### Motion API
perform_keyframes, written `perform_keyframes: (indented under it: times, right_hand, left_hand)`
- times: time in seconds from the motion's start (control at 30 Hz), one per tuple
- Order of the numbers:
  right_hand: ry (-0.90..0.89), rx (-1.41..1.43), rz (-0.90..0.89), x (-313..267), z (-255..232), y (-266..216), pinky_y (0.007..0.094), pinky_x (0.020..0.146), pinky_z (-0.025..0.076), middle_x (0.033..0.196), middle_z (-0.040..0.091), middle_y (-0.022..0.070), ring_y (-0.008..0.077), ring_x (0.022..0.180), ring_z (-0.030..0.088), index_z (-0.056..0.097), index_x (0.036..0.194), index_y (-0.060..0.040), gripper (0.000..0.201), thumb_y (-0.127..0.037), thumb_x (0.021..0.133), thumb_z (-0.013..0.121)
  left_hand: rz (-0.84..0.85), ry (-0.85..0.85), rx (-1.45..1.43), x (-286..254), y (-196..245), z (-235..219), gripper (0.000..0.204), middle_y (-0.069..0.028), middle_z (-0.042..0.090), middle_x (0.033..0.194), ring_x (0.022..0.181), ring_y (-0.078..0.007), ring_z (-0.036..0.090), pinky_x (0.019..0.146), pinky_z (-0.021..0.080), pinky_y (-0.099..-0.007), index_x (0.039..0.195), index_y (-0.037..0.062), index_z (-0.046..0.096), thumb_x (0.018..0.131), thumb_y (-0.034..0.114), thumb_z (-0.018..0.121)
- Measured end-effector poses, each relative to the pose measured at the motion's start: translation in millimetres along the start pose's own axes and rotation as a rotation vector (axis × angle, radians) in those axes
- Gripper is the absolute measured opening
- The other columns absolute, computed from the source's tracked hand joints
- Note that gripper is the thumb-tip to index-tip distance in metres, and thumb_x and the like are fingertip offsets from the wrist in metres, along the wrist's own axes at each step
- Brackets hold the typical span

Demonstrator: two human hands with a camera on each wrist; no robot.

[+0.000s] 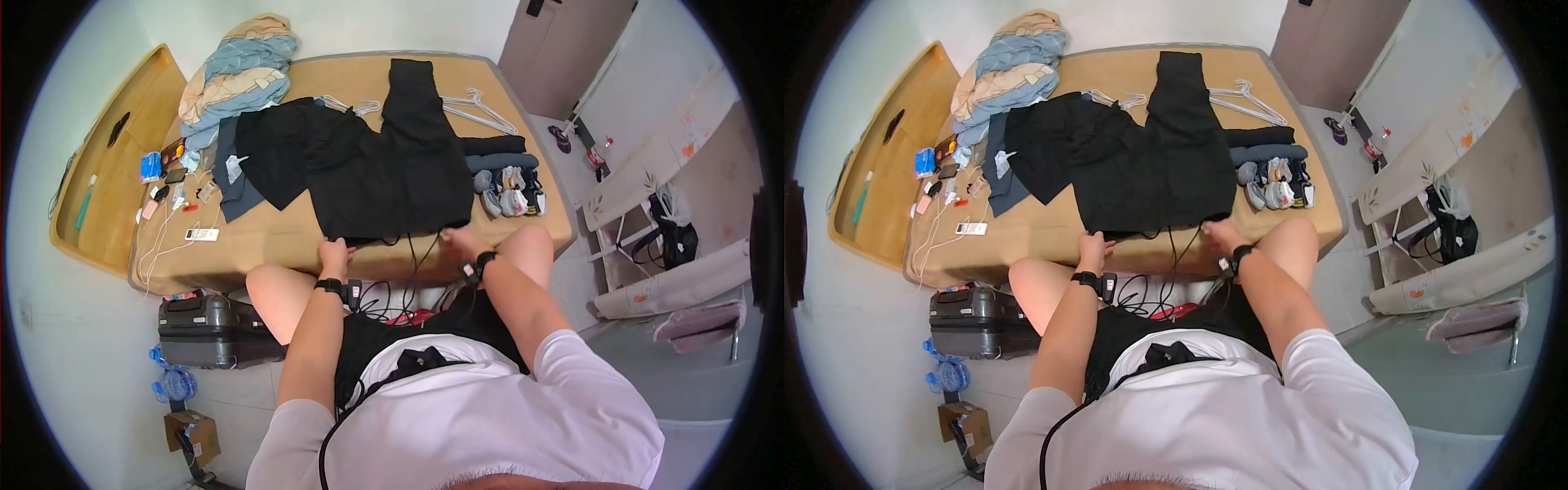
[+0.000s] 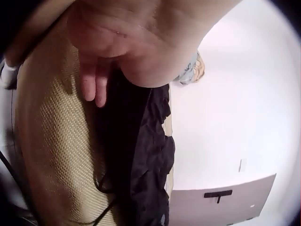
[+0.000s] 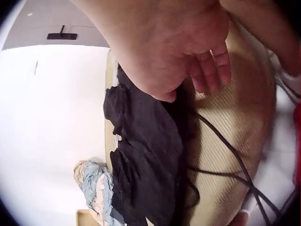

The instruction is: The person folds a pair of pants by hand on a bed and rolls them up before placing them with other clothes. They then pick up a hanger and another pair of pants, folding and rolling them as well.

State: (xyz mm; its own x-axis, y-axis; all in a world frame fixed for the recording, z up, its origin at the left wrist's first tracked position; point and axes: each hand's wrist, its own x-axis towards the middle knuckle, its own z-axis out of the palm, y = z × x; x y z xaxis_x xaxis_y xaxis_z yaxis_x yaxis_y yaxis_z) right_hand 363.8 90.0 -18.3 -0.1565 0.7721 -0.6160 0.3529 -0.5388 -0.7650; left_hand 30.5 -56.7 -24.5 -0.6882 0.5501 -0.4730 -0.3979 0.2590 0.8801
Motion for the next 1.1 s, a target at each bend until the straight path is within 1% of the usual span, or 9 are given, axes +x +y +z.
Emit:
perform_keyframes:
  times: [0.37,0.5,0.53,0.57,0.63,0.67,0.77,0.97,1.1]
  right_hand:
    - [-0.063,0.036,0.015,-43,85,37,0.0351,0.047,0.045,0.083,0.067,0.0101,0.0189,0.058,0.062,0.059,0.095,-0.0033,0.023,-0.025,0.097,0.067]
    - [-0.214,0.092,0.134,-32,81,55,0.0338,0.046,0.042,0.070,0.062,0.0069,0.0185,0.053,0.056,0.061,0.087,-0.0059,0.017,-0.020,0.095,0.065]
    - [-0.232,-0.252,0.114,-33,75,55,0.0398,0.052,0.049,0.073,0.068,0.0118,0.0257,0.062,0.064,0.069,0.090,-0.0013,0.017,-0.018,0.090,0.065]
    - [-0.229,-0.246,0.122,-40,73,57,0.0398,0.052,0.049,0.073,0.068,0.0118,0.0257,0.062,0.064,0.069,0.090,-0.0013,0.017,-0.018,0.090,0.065]
    - [-0.494,-1.492,-0.231,-50,70,58,0.0446,0.066,0.056,0.089,0.076,0.0182,0.0314,0.082,0.073,0.078,0.096,-0.0008,0.024,-0.017,0.086,0.063]
    - [-0.620,-1.566,-0.045,-92,69,28,0.0466,0.080,0.057,0.108,0.076,0.0188,0.0341,0.096,0.073,0.079,0.106,-0.0050,0.033,-0.020,0.082,0.063]
    - [-0.793,-1.580,0.129,-78,63,68,0.0469,0.085,0.056,0.111,0.075,0.0196,0.0356,0.099,0.073,0.079,0.106,-0.0060,0.032,-0.022,0.082,0.065]
    - [-0.528,-1.405,0.192,-91,57,33,0.0446,0.086,0.057,0.111,0.076,0.0166,0.0316,0.101,0.074,0.079,0.105,-0.0080,0.031,-0.028,0.083,0.067]
    - [-0.079,-1.141,0.058,-93,32,-19,0.0453,0.089,0.057,0.115,0.074,0.0203,0.0346,0.107,0.072,0.076,0.111,-0.0054,0.041,-0.038,0.089,0.064]
  left_hand:
    - [-0.148,-0.188,-0.057,-8,5,6,0.039,-0.0205,0.064,0.122,0.097,-0.0331,0.073,0.069,0.060,-0.0353,0.134,-0.0011,0.047,0.098,0.011,0.043]
    - [-0.109,-0.165,-0.051,-18,12,3,0.033,-0.0167,0.067,0.104,0.084,-0.0265,0.071,0.069,0.056,-0.0356,0.124,-0.0055,0.052,0.097,0.011,0.044]
    - [-0.043,-0.148,-0.081,-18,16,4,0.031,-0.0163,0.067,0.102,0.081,-0.0257,0.070,0.068,0.055,-0.0353,0.121,-0.0053,0.054,0.097,0.011,0.044]
    - [0.025,-0.135,-0.111,-14,17,5,0.030,-0.0160,0.067,0.101,0.078,-0.0248,0.069,0.067,0.055,-0.0349,0.119,-0.0051,0.056,0.097,0.012,0.044]
    - [0.076,-0.132,-0.094,-8,19,7,0.028,-0.0158,0.068,0.099,0.076,-0.0241,0.067,0.066,0.054,-0.0348,0.114,-0.0054,0.059,0.096,0.010,0.045]
    - [0.093,-0.119,-0.059,-9,20,8,0.028,-0.0156,0.068,0.098,0.075,-0.0238,0.067,0.066,0.054,-0.0348,0.113,-0.0058,0.060,0.095,0.009,0.045]
    - [0.114,-0.097,-0.020,-9,20,12,0.028,-0.0151,0.068,0.096,0.073,-0.0235,0.067,0.066,0.055,-0.0352,0.113,-0.0066,0.060,0.094,0.008,0.046]
    - [0.154,-0.046,0.118,-8,15,7,0.030,-0.0174,0.068,0.097,0.071,-0.0244,0.068,0.064,0.055,-0.0365,0.115,-0.0084,0.060,0.091,0.004,0.047]
    - [0.242,0.019,0.095,-5,14,3,0.033,-0.0207,0.069,0.101,0.072,-0.0262,0.070,0.065,0.056,-0.0369,0.116,-0.0113,0.059,0.089,0.002,0.048]
